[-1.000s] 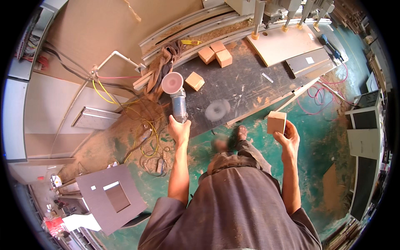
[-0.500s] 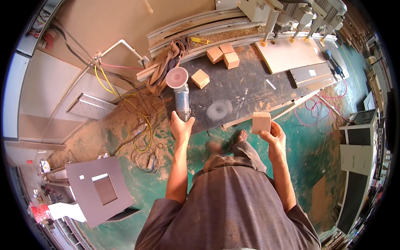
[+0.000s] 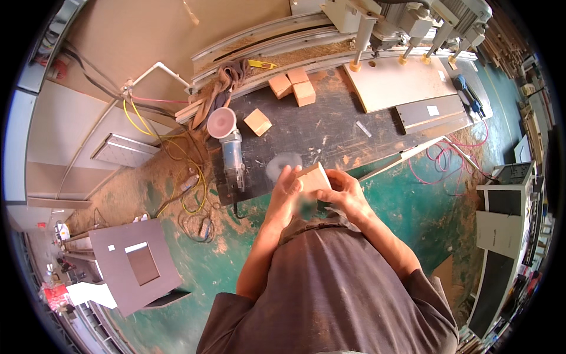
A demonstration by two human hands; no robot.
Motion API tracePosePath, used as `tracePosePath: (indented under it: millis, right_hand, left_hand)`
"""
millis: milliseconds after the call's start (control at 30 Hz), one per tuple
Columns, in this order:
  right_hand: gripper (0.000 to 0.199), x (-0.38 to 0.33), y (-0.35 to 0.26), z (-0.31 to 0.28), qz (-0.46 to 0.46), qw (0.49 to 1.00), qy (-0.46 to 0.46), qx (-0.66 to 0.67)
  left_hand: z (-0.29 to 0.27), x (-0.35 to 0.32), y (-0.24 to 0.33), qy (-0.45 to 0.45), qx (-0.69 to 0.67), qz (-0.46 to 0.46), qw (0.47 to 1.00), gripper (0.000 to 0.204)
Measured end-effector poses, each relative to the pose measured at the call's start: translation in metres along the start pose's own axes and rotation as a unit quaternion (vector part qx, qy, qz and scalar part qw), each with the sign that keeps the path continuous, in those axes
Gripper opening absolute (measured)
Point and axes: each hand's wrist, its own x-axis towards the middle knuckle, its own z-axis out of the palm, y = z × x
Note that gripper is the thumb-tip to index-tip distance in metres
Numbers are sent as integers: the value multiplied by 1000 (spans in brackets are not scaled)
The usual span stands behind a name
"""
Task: The person sands the sides of a wooden block using a handheld power sander, walks across the workshop, and fits wooden pieces together by hand.
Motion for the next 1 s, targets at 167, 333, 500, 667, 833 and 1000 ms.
tracePosePath:
  millis: [167,333,500,667,833,1000]
  right_hand:
    - [75,16,3,-23,-17,999,-11,-34]
    - [76,25,-12,-44,-91,989,-46,-105]
    - [69,40,2,-68,-64,994,1,-85]
    - [62,107,-5,-92,-110,963,71,-235]
    - [75,219,-13,-93,-222,889,138,-375]
    - [104,307,-8,-56,-190,808,241,-504]
  left_hand:
    - [43,2,7,-19,2,-15,1000,100]
    - [61,18,22,-57,-120,-29,991,67]
    - [56,25,22,-34,-211,-59,975,58]
    - [34,14,19,-6,-265,-48,963,56]
    - [13,-9,9,44,-272,-14,961,52]
    - [0,-21,1,77,-210,-18,974,43]
